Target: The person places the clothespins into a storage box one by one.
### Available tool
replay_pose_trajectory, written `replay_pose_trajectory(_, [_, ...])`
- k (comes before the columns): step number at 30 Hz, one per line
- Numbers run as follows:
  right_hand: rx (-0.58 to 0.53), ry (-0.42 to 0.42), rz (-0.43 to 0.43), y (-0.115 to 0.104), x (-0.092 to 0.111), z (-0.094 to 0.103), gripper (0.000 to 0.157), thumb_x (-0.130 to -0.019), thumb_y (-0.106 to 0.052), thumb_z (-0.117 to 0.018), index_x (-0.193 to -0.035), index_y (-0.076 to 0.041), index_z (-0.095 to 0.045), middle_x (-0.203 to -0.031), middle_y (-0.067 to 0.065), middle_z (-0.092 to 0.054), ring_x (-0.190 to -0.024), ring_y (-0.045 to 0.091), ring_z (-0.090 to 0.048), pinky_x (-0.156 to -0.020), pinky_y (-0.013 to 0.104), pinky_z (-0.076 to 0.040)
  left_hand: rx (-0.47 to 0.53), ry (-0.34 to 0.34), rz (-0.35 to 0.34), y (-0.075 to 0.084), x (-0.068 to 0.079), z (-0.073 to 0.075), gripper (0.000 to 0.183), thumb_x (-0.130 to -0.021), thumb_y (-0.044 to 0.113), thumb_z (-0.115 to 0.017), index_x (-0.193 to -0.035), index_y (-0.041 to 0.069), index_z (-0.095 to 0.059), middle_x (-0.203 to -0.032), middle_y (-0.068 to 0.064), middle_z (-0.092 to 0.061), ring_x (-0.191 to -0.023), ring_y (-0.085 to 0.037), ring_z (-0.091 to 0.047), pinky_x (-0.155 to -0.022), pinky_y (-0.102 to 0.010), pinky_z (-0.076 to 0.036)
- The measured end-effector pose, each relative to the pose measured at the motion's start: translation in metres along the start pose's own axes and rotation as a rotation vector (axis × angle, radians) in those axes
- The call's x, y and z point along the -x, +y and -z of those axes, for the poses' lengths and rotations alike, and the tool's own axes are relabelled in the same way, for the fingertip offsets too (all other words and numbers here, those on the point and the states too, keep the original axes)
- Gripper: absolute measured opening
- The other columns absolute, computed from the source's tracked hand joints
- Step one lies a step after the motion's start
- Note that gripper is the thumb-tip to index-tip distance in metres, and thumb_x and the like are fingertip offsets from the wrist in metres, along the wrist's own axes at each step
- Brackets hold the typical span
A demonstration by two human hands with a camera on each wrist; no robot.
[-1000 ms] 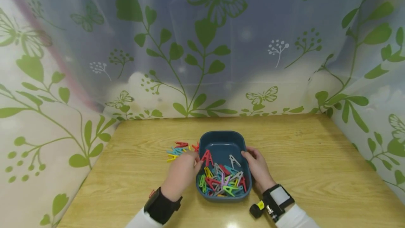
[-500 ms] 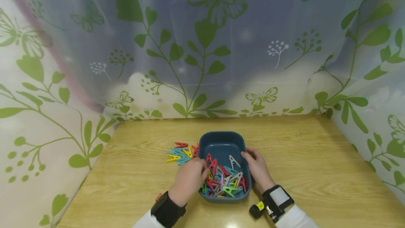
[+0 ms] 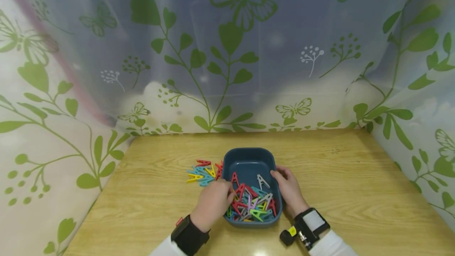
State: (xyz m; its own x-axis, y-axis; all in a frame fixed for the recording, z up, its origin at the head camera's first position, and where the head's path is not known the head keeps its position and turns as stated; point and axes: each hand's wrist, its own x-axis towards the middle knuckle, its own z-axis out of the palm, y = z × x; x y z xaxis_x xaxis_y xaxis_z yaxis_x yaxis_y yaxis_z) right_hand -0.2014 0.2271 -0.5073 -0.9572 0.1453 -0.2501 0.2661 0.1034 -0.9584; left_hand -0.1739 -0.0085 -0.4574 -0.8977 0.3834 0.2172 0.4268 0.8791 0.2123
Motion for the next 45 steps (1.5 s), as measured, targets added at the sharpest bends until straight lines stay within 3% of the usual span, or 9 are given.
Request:
replay_pose_trajectory(9, [0.0, 0.008, -0.001, 0.0, 0.0, 0.001, 0.061, -0.108, -0.039, -0.05, -0.155, -0.003, -0.036, -0.152, 0.021, -0.045, -0.13, 0.029, -0.05, -0.087, 0.019, -0.045, 0.004, -0.03, -0.017, -0.002, -0.002, 0.004, 0.025, -0.091, 0.026, -0.079, -0.072, 0.015, -0.067, -0.07, 0.004, -0.059, -0.061, -0.01, -0.055, -0.052, -0.025, -0.039])
replay_pose_trajectory(13, [0.002, 0.011, 0.001, -0.001, 0.0, 0.001, 0.061, -0.108, -0.039, -0.051, -0.155, -0.003, -0.036, -0.152, 0.021, -0.045, -0.13, 0.03, -0.05, -0.088, 0.019, -0.044, 0.061, 0.001, -0.023, -0.009, -0.004, 0.009, 0.022, -0.094, 0.024, -0.076, -0.076, 0.015, -0.067, -0.072, 0.004, -0.056, -0.059, -0.007, -0.049, -0.052, -0.022, -0.037])
replay_pose_trajectory(18, [-0.003, 0.012, -0.002, -0.002, 0.0, 0.001, 0.063, -0.107, -0.04, -0.051, -0.156, -0.004, -0.035, -0.153, 0.021, -0.044, -0.132, 0.03, -0.049, -0.087, 0.019, -0.045, 0.106, 0.109, 0.012, -0.032, -0.01, 0.02, 0.018, -0.095, 0.022, -0.075, -0.081, 0.014, -0.066, -0.077, 0.001, -0.063, -0.063, -0.011, -0.057, -0.054, -0.024, -0.042])
replay_pose_trajectory(22, [0.001, 0.014, 0.001, -0.003, 0.001, 0.001, 0.062, -0.107, -0.04, -0.051, -0.155, -0.004, -0.036, -0.153, 0.021, -0.044, -0.131, 0.029, -0.049, -0.088, 0.02, -0.044, 0.154, 0.14, 0.079, -0.06, -0.014, 0.028, 0.01, -0.095, 0.019, -0.074, -0.089, 0.012, -0.07, -0.089, -0.006, -0.072, -0.063, -0.015, -0.06, -0.054, -0.027, -0.043])
replay_pose_trajectory(27, [0.012, 0.015, 0.01, -0.003, 0.002, 0.002, 0.061, -0.107, -0.04, -0.051, -0.155, -0.004, -0.036, -0.152, 0.02, -0.044, -0.13, 0.029, -0.049, -0.089, 0.02, -0.044, 0.275, 0.083, 0.162, -0.095, -0.018, 0.032, 0.008, -0.098, 0.016, -0.069, -0.098, 0.008, -0.069, -0.073, -0.004, -0.06, -0.051, -0.01, -0.039, -0.05, -0.025, -0.03])
replay_pose_trajectory(30, [0.012, 0.015, 0.013, -0.002, 0.002, 0.002, 0.062, -0.107, -0.04, -0.051, -0.155, -0.003, -0.036, -0.151, 0.021, -0.045, -0.129, 0.029, -0.05, -0.089, 0.021, -0.044, 0.333, 0.051, 0.204, -0.112, -0.02, 0.029, 0.008, -0.099, 0.016, -0.068, -0.1, 0.007, -0.068, -0.063, 0.0, -0.048, -0.051, -0.01, -0.037, -0.051, -0.025, -0.029])
replay_pose_trajectory(33, [0.016, 0.028, 0.019, -0.001, 0.001, 0.002, 0.061, -0.107, -0.039, -0.052, -0.153, -0.002, -0.038, -0.148, 0.021, -0.047, -0.124, 0.027, -0.053, -0.087, 0.02, -0.045, 0.335, 0.028, 0.249, -0.125, -0.022, 0.024, 0.009, -0.099, 0.015, -0.068, -0.101, 0.007, -0.068, -0.064, 0.0, -0.048, -0.05, -0.012, -0.038, -0.051, -0.026, -0.031])
replay_pose_trajectory(39, [0.021, 0.053, 0.026, 0.001, -0.002, -0.001, 0.055, -0.106, -0.036, -0.054, -0.149, -0.002, -0.044, -0.141, 0.019, -0.052, -0.109, 0.016, -0.055, -0.085, 0.019, -0.046, 0.248, -0.027, 0.314, -0.139, -0.026, 0.015, 0.01, -0.097, 0.012, -0.07, -0.104, 0.004, -0.07, -0.093, -0.009, -0.07, -0.064, -0.016, -0.054, -0.061, -0.032, -0.044])
replay_pose_trajectory(45, [0.002, 0.046, 0.026, 0.001, -0.001, -0.001, 0.056, -0.107, -0.037, -0.053, -0.149, -0.002, -0.043, -0.141, 0.018, -0.052, -0.108, 0.014, -0.054, -0.085, 0.02, -0.046, 0.199, -0.087, 0.332, -0.144, -0.028, 0.012, 0.017, -0.097, 0.004, -0.066, -0.112, 0.002, -0.072, -0.114, -0.019, -0.071, -0.095, -0.028, -0.067, -0.08, -0.043, -0.054])
